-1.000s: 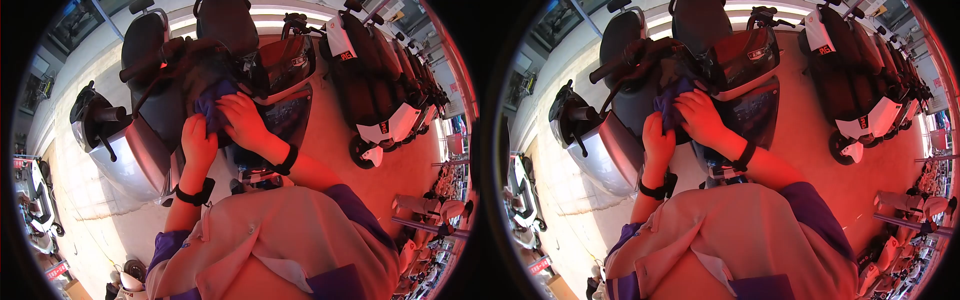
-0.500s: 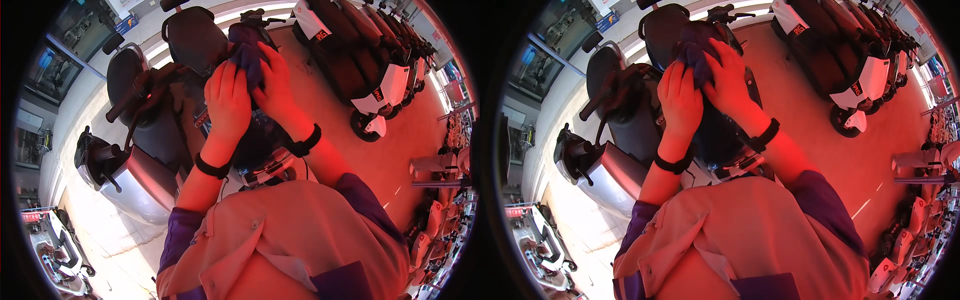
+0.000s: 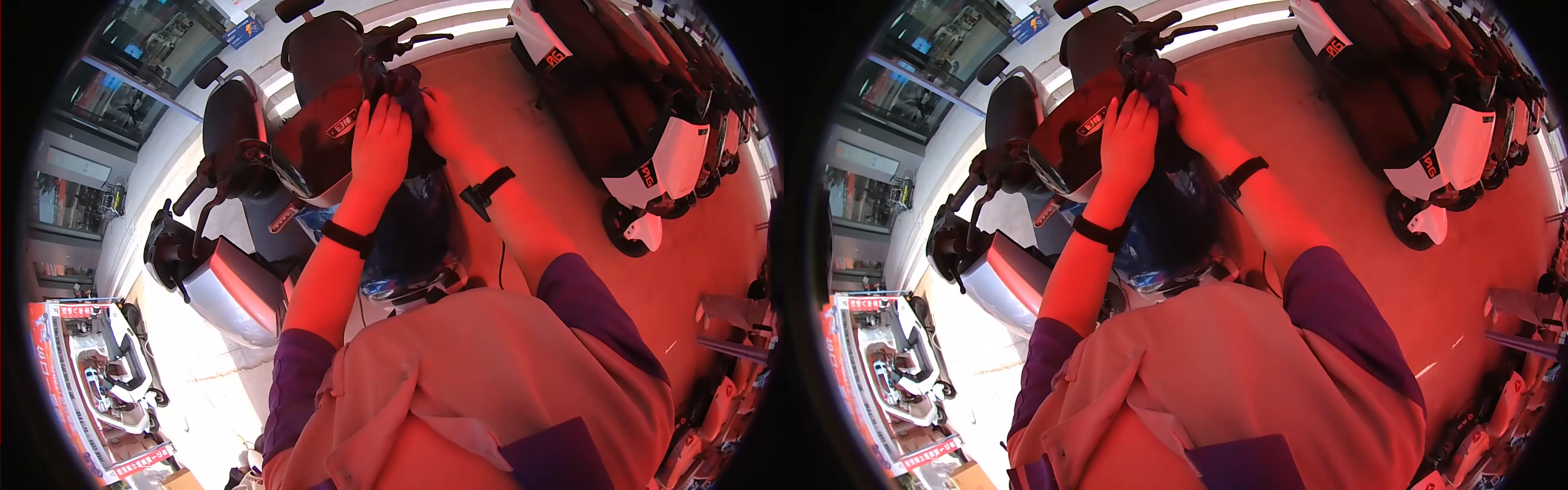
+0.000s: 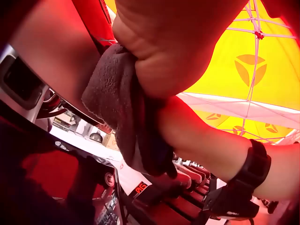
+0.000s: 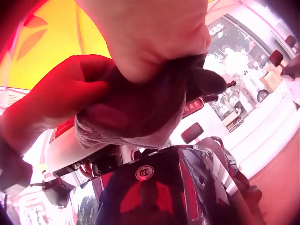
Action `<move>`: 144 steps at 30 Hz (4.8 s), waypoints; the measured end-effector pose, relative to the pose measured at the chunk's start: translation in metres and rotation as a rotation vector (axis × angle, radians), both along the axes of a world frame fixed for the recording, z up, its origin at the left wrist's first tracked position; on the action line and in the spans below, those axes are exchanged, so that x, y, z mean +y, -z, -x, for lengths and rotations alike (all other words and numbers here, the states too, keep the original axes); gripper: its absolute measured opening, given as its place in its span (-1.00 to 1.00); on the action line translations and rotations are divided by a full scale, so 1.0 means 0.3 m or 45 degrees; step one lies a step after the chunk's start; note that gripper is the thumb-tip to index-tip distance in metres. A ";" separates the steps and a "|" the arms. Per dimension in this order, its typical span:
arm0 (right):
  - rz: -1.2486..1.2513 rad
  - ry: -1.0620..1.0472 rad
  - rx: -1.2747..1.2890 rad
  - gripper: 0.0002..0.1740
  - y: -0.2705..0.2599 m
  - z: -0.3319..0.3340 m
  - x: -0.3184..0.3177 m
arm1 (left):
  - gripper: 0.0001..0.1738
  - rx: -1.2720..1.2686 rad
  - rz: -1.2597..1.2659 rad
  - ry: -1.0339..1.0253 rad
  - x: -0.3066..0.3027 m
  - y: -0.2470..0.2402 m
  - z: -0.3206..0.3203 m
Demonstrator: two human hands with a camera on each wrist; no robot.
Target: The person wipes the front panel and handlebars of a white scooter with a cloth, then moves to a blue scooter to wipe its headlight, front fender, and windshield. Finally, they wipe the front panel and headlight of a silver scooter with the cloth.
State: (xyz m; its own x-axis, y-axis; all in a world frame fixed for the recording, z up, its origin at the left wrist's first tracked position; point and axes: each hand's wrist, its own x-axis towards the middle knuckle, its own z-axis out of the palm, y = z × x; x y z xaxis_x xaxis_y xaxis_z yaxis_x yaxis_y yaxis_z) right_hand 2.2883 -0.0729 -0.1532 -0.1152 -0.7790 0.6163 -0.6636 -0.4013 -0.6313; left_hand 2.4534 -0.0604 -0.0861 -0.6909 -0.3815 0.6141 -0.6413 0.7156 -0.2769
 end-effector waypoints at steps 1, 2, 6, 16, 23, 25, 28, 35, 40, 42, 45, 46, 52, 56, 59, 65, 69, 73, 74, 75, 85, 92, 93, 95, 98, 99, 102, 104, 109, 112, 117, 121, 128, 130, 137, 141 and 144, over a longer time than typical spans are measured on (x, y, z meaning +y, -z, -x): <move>-0.110 0.002 -0.058 -0.42 0.009 0.041 -0.011 | -0.60 -0.028 -0.088 0.025 -0.015 0.010 0.052; 0.005 0.139 0.071 -0.46 0.030 0.074 -0.006 | -0.61 -0.052 -0.185 0.050 -0.020 0.024 0.090; 0.013 0.149 0.060 -0.45 -0.014 0.096 0.043 | -0.63 0.057 -0.206 -0.064 0.037 0.054 0.156; -0.480 -0.097 -0.057 -0.17 0.258 0.020 0.404 | -0.49 -0.079 -0.710 -0.320 0.422 0.432 -0.069; -0.152 -0.426 0.439 -0.34 0.136 -0.173 0.359 | -0.38 0.280 -0.504 -0.945 0.467 0.290 -0.395; -0.156 -0.299 0.444 -0.42 0.133 -0.192 0.293 | -0.42 0.205 -0.452 -0.832 0.430 0.283 -0.381; -0.074 -0.033 0.443 -0.53 0.144 -0.140 0.194 | -0.48 0.108 -0.472 -0.610 0.370 0.314 -0.251; -0.461 -0.256 -0.040 -0.60 0.118 -0.016 0.027 | -0.26 0.100 -0.563 -0.404 0.291 0.313 -0.155; -0.215 -0.016 0.496 -0.38 0.088 -0.198 0.230 | -0.20 0.235 -0.523 -0.422 0.270 0.397 -0.377; -0.222 -0.015 0.546 -0.25 0.096 -0.317 0.284 | -0.20 0.386 -0.537 -0.396 0.246 0.422 -0.484; -0.244 0.023 0.574 -0.15 0.109 -0.538 0.351 | -0.31 0.600 -0.577 -0.326 0.162 0.461 -0.626; -0.248 0.039 0.575 -0.13 0.119 -0.611 0.362 | -0.35 0.609 -0.612 -0.271 0.114 0.442 -0.679; -0.234 0.012 0.716 -0.16 0.124 -0.860 0.323 | -0.59 0.661 -1.037 0.071 -0.169 0.420 -0.812; -0.181 0.013 0.697 -0.23 0.125 -0.860 0.250 | -0.58 0.582 -1.074 0.176 -0.238 0.444 -0.826; -0.115 -0.025 0.752 -0.30 0.173 -0.782 0.293 | -0.53 0.433 -0.857 0.364 -0.206 0.431 -0.810; -0.118 0.303 0.636 -0.30 0.285 -0.555 0.448 | -0.45 0.424 -0.663 0.090 0.050 0.361 -0.645; -0.266 0.463 0.195 -0.17 0.209 -0.591 0.457 | -0.33 0.287 -0.368 0.042 0.109 0.460 -0.631; -0.181 0.080 0.444 -0.26 0.175 -0.728 0.479 | -0.27 0.117 -0.467 -0.002 0.192 0.683 -0.779; -0.169 -0.008 0.447 -0.29 0.191 -0.739 0.483 | -0.27 0.127 -0.473 0.017 0.224 0.735 -0.808; -0.156 -0.097 0.446 -0.31 0.222 -0.746 0.489 | -0.27 0.133 -0.503 -0.005 0.261 0.750 -0.810; -0.031 0.394 0.127 -0.42 0.295 -0.345 0.434 | -0.27 -0.235 -0.577 -0.015 0.279 0.480 -0.339; -0.778 0.562 -0.745 -0.42 0.725 -0.203 0.621 | -0.31 -0.835 -0.443 0.232 0.399 0.644 -0.262; -0.826 0.552 -0.681 -0.40 0.716 -0.202 0.631 | -0.30 -0.786 -0.415 0.227 0.382 0.643 -0.261; -0.788 0.477 -0.634 -0.34 0.640 -0.198 0.603 | -0.29 -0.698 -0.370 0.225 0.352 0.647 -0.284; -0.344 0.336 -0.494 -0.30 0.393 -0.196 0.414 | -0.31 -0.374 -0.296 -0.036 0.247 0.473 -0.229; -0.207 0.252 -0.391 -0.29 0.337 -0.188 0.351 | -0.33 -0.284 -0.270 -0.128 0.212 0.435 -0.210; -0.072 0.102 -0.287 -0.32 0.256 -0.148 0.264 | -0.34 -0.186 -0.265 -0.233 0.164 0.418 -0.162; -0.051 0.053 -0.449 -0.36 0.324 -0.121 0.248 | -0.31 -0.248 -0.244 -0.248 0.209 0.461 -0.118; -0.622 0.285 -1.257 -0.49 0.808 -0.106 0.513 | -0.22 -0.883 -0.500 0.138 0.423 0.732 -0.014; -0.764 0.278 -1.423 -0.55 1.102 -0.130 0.670 | -0.27 -0.914 -0.597 0.304 0.450 0.823 -0.004; -0.642 0.190 -1.263 -0.51 0.954 -0.113 0.610 | -0.31 -0.944 -0.360 0.300 0.391 0.727 -0.060; -0.400 0.123 -0.862 -0.29 0.624 -0.147 0.389 | -0.28 -0.556 -0.281 0.012 0.256 0.489 -0.156; -0.057 0.035 -0.384 -0.20 0.402 -0.128 0.312 | -0.33 -0.284 -0.163 -0.228 0.242 0.538 -0.223; -0.253 0.091 -0.780 -0.22 0.568 -0.144 0.394 | -0.36 -0.346 -0.150 -0.135 0.294 0.586 -0.199; -0.631 0.361 -1.011 -0.44 0.800 -0.193 0.691 | -0.51 -0.372 -0.379 0.263 0.393 0.680 -0.192; -0.614 0.527 -1.094 -0.46 0.492 -0.187 0.732 | -0.53 0.013 -0.934 0.438 0.417 0.587 -0.198; -0.315 0.541 -0.864 -0.41 0.382 -0.228 0.720 | -0.52 0.043 -1.091 0.402 0.450 0.489 -0.272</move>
State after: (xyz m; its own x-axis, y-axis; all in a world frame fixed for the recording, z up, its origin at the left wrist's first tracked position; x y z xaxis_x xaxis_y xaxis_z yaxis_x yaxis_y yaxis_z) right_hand 2.3568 0.1430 -0.2680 -0.7136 -0.6894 0.1244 -0.1716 -0.0002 -0.9852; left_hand 2.5350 0.0745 -0.2327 -0.8272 -0.5129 0.2295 -0.3791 0.8110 0.4456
